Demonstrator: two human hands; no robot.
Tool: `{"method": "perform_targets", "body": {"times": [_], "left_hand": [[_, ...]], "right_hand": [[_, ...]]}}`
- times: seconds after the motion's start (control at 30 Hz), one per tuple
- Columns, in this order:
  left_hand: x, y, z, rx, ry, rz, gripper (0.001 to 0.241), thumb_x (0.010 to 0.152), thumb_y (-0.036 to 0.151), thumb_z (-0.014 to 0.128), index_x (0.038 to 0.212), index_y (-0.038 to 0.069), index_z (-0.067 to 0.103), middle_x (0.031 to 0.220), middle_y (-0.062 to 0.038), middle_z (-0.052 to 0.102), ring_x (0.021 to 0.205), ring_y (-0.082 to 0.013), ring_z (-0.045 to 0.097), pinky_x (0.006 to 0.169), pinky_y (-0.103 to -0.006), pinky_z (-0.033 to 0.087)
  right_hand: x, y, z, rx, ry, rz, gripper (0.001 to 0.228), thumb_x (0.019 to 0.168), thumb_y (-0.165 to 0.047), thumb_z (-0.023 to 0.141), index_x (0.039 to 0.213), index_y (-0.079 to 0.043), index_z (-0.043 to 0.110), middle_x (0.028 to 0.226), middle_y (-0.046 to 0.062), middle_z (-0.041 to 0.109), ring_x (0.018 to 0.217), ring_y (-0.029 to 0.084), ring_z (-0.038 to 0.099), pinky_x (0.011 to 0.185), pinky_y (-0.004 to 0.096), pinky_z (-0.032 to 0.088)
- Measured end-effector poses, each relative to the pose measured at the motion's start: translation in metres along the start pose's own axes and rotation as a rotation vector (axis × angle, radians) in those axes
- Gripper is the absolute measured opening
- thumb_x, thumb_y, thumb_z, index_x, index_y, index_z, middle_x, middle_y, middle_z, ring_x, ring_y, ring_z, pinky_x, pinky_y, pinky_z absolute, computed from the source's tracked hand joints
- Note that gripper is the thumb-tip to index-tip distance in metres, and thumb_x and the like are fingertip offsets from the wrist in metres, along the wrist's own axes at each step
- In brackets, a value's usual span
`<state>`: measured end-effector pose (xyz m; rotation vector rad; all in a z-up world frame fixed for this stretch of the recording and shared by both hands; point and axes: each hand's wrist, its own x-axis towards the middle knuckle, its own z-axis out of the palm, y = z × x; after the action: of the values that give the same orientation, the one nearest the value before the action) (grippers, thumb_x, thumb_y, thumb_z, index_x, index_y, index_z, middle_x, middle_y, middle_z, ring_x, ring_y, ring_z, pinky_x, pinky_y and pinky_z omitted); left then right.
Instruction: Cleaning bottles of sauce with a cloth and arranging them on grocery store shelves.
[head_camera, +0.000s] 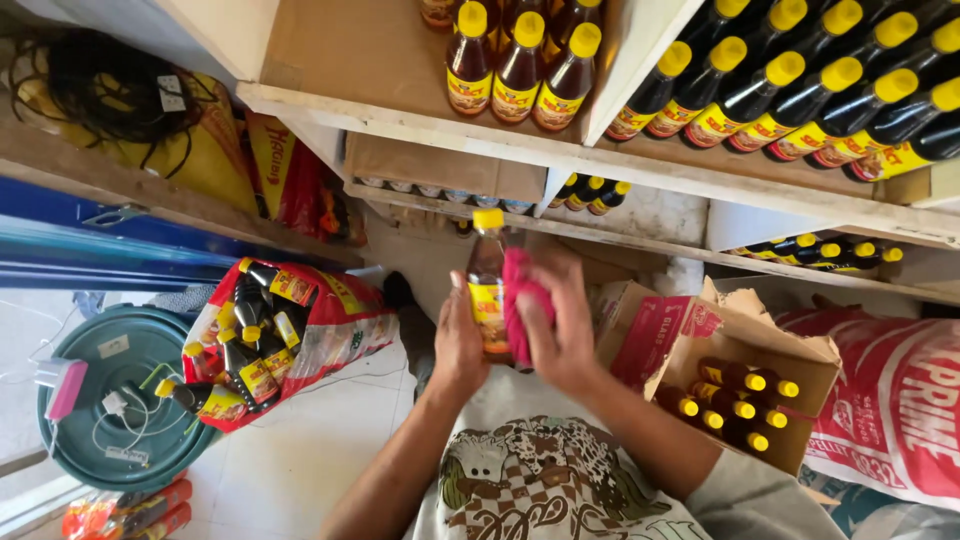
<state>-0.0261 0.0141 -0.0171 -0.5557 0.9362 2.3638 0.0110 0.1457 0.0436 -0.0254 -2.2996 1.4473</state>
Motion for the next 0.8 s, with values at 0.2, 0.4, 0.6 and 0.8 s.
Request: {"method": "perform_targets", "body": {"times": [0.2,0.4,0.6,0.8], "left_hand": [[-0.004,0.028,0.012,-0.014,-0.052,0.014,0.056,0.104,0.053,0.038,0.117,0.003,0.059,0.092,-0.01,0.071,0.076,-0.0225,0.074,0.07,-0.0373,0.063],[-0.003,-0.006,0.001,0.124,-0.067,0.06,0.053,0.108,0.047,0.04,0.127,0.002,0.06,0.111,-0.007,0.067,0.094,-0.0133,0.065,0.083,-0.0308,0.056],[0.002,-0.005,-0.012,0.217,-0.026,0.122,0.053,0.109,0.047,0.043,0.127,0.001,0.061,0.113,-0.005,0.066,0.098,-0.0112,0.062,0.085,-0.0301,0.053],[-0.007,0.014,0.005,0.256,-0.243,0.211,0.051,0.11,0.043,0.036,0.127,0.003,0.062,0.107,-0.007,0.073,0.095,-0.0156,0.067,0.082,-0.0295,0.057]], "right_hand": [[-0.037,-0.01,0.001,-0.033,-0.215,-0.175,0.025,0.101,-0.008,0.061,0.125,-0.001,0.061,0.122,0.02,0.054,0.116,0.031,0.056,0.1,0.041,0.049],[0.015,0.008,-0.004,-0.018,0.003,-0.121,0.024,0.101,-0.005,0.064,0.125,-0.003,0.062,0.129,0.017,0.057,0.119,0.03,0.061,0.102,0.038,0.052],[0.008,-0.002,0.0,-0.013,0.001,-0.079,0.025,0.099,-0.004,0.067,0.124,-0.004,0.065,0.128,0.012,0.059,0.116,0.026,0.063,0.098,0.037,0.055],[-0.002,-0.019,-0.003,-0.153,-0.198,-0.339,0.034,0.086,-0.001,0.076,0.12,-0.005,0.073,0.12,0.008,0.055,0.11,0.025,0.056,0.09,0.039,0.052]]}}
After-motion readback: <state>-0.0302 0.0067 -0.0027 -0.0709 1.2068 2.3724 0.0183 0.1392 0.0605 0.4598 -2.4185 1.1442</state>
